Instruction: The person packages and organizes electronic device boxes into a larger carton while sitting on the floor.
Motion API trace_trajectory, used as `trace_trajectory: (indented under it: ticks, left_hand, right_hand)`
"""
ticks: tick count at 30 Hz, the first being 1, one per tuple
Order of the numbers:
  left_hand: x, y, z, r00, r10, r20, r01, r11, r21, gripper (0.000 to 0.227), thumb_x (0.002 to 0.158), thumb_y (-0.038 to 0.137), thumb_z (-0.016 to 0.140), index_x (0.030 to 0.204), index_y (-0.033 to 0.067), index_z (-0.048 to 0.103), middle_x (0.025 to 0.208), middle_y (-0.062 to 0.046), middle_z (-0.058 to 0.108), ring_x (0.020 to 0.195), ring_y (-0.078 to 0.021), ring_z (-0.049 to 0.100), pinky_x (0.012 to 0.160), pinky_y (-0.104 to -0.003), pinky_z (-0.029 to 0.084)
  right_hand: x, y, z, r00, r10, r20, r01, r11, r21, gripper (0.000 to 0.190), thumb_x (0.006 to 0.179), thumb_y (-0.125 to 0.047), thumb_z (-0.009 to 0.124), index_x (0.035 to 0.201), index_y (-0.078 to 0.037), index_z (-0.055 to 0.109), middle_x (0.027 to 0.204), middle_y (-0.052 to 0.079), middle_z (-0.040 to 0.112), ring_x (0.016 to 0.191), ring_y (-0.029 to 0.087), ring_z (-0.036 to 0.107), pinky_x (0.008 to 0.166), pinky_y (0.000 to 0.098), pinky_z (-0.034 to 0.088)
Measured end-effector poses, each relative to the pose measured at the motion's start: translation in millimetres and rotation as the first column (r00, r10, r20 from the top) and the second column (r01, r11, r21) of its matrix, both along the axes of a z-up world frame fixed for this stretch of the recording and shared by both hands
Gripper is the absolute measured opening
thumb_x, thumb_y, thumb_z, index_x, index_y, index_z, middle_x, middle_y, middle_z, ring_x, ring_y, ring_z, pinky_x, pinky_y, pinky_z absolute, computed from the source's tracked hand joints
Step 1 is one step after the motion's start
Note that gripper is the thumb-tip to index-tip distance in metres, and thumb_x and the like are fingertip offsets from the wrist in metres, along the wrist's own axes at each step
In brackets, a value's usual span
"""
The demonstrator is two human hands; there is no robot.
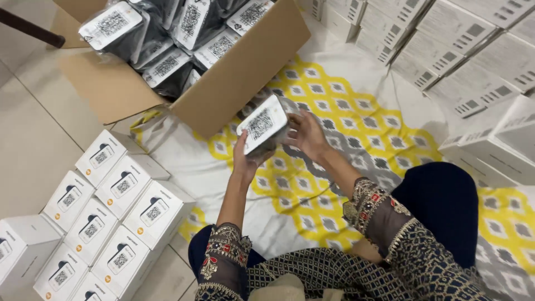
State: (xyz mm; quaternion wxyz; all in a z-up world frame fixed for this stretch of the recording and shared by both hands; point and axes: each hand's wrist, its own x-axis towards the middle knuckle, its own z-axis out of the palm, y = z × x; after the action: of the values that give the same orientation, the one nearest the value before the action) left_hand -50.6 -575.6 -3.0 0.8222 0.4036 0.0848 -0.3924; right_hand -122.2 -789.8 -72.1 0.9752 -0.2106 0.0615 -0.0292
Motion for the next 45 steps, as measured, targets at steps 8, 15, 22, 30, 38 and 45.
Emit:
trace_trajectory:
  ticks: [8,15,22,30,38,45]
  left_hand:
    - [-8,-44,-117,0.935,-0.323,0.144,0.219,0.848,0.483,0.046,0.095,0.037,0.068,0.124,0.0019,0.067,0.11,-0.014,0.073,0.092,-0.0256,0.071,0.073,-0.044,0.06]
    - [-6,-77,-139,0.925,-0.194,0.328,-0.051,0.79,0.611,0.048,0.089,0.028,0.077,0.123,-0.0034,0.063,0.106,-0.015,0.068,0.089,-0.0271,0.067,0.079,-0.047,0.051]
    - [-56,-131,-25,0.379,-0.434,0.818,-0.728,0.406,0.553,0.073,0.078,0.018,0.079,0.138,-0.0091,0.047,0.138,-0.031,0.053,0.13,-0.0467,0.048,0.109,-0.049,0.036]
    - [-151,-294,95,0.385,-0.205,0.9,-0.309,0.89,0.335,0.047,0.105,0.024,0.056,0.145,0.0005,0.048,0.149,-0.019,0.054,0.139,-0.0329,0.054,0.111,-0.042,0.046]
    - [-256,-418,165,0.517,-0.201,0.832,0.147,0.978,0.145,0.055,0.108,0.036,0.051,0.149,-0.001,0.048,0.153,-0.02,0.054,0.142,-0.0311,0.054,0.116,-0.04,0.043]
    - [-301,-462,155,0.481,-0.444,0.756,0.282,0.895,0.345,0.074,0.104,0.053,0.051,0.15,-0.0044,0.041,0.149,-0.021,0.053,0.14,-0.0297,0.054,0.115,-0.037,0.038]
  right_hand:
    - [-84,-34,-42,0.868,-0.106,-0.486,-0.216,0.8,-0.56,0.046,0.096,-0.04,0.066,0.127,-0.006,0.065,0.116,0.003,0.072,0.106,0.017,0.066,0.092,0.0381,0.051]
    - [-79,-37,-82,0.826,-0.197,-0.528,-0.074,0.891,-0.448,0.039,0.098,-0.031,0.065,0.129,-0.009,0.062,0.118,0.003,0.071,0.106,0.017,0.065,0.09,0.0383,0.052]
    - [-88,-51,-70,0.693,-0.646,-0.32,0.044,0.481,-0.876,0.058,0.086,-0.01,0.076,0.137,-0.002,0.05,0.124,0.012,0.067,0.11,0.021,0.066,0.094,0.0365,0.054]
    - [-178,-123,177,0.593,-0.735,0.328,0.232,-0.234,-0.944,0.061,0.093,-0.007,0.071,0.147,-0.003,0.043,0.14,0.016,0.05,0.126,0.03,0.057,0.108,0.0415,0.047]
    - [-311,-191,284,0.387,-0.703,0.597,0.102,-0.611,-0.785,0.056,0.103,-0.005,0.068,0.153,-0.004,0.042,0.153,0.013,0.042,0.146,0.03,0.047,0.126,0.0417,0.042]
    - [-374,-226,266,0.163,-0.782,0.602,-0.275,-0.622,-0.733,0.075,0.105,-0.023,0.079,0.157,-0.003,0.03,0.163,0.024,0.022,0.154,0.039,0.019,0.128,0.053,0.018]
